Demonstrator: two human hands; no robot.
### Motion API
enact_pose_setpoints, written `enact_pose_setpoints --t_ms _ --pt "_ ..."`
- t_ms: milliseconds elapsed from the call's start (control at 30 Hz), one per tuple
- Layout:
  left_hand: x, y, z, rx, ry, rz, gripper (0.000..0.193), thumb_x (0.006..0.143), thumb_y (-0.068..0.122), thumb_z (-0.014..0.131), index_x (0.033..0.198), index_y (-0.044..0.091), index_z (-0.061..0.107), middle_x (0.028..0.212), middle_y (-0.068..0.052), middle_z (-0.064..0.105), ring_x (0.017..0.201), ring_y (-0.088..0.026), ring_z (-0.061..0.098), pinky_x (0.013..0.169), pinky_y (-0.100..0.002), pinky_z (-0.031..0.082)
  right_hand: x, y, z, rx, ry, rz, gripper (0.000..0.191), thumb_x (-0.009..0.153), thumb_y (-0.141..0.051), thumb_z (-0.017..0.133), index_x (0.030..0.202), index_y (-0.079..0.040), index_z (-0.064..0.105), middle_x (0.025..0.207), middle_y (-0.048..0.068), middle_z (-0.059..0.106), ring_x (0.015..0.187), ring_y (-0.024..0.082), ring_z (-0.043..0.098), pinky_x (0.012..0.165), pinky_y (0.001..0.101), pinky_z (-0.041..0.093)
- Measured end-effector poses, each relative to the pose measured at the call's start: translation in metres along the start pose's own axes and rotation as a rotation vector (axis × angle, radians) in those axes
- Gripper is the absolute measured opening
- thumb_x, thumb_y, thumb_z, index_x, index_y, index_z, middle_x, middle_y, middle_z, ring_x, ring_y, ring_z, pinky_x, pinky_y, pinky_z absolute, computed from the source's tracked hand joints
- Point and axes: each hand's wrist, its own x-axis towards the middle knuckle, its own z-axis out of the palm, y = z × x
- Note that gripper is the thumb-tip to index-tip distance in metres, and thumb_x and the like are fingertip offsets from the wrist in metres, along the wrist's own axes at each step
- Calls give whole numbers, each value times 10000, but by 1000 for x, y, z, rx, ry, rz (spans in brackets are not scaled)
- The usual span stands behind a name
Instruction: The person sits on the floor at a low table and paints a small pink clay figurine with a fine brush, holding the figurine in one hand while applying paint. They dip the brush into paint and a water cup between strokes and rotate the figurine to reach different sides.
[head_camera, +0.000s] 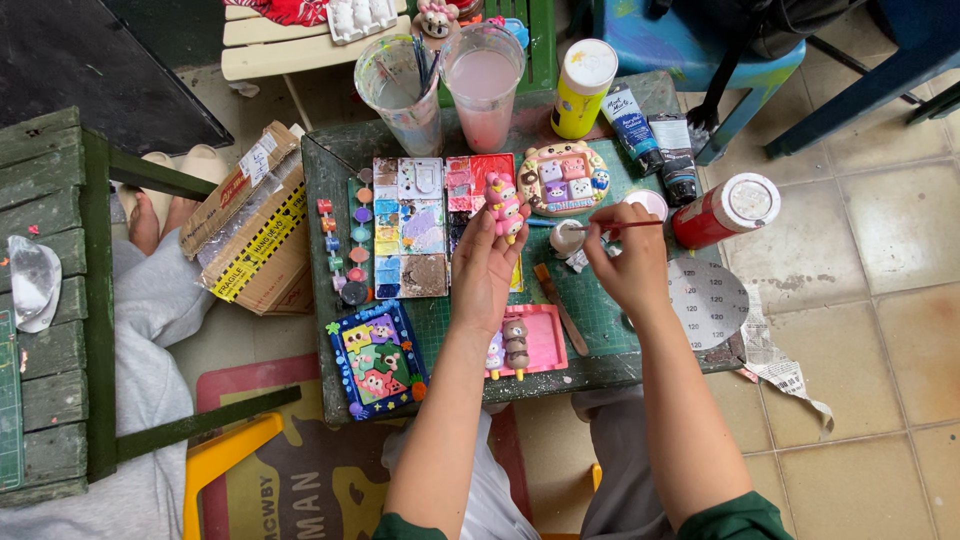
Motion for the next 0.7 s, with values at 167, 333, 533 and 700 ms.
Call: enact_pose_setpoints --t_ms 167,333,533,700 --pt "1 1 0 4 13 -6 360 1078 206 585 1393 32 592 1404 -157 621 1324 -301 602 1122 -405 493 -7 28 1 362 179 195 53 1027 -21 609 1041 5 565 929 58 678 854 105 720 753 225 555" --pt "1 1 1 5 6 -4 362 1080 208 589 1394 28 591 1401 -157 618 1329 -300 601 1121 -407 494 -11 47 0 633 220 264 39 1085 -1 578 1113 6 553 932 53 640 821 95 632 749 239 505" --pt "1 1 1 3 6 -7 367 1079 209 590 1399 28 590 1397 -155 621 1330 -298 600 1125 -405 494 -12 39 -2 371 191 204 77 1040 -10 627 1092 12 575 943 66 680 825 100 654 732 242 513" --pt "1 2 3 4 -2 -6 374 1083 210 585 1408 26 583 1399 -147 622 1334 -296 598 1127 -403 493 -9 34 -5 252 188 189 88 1029 -22 650 1082 21 595 920 59 704 801 107 682 731 245 531"
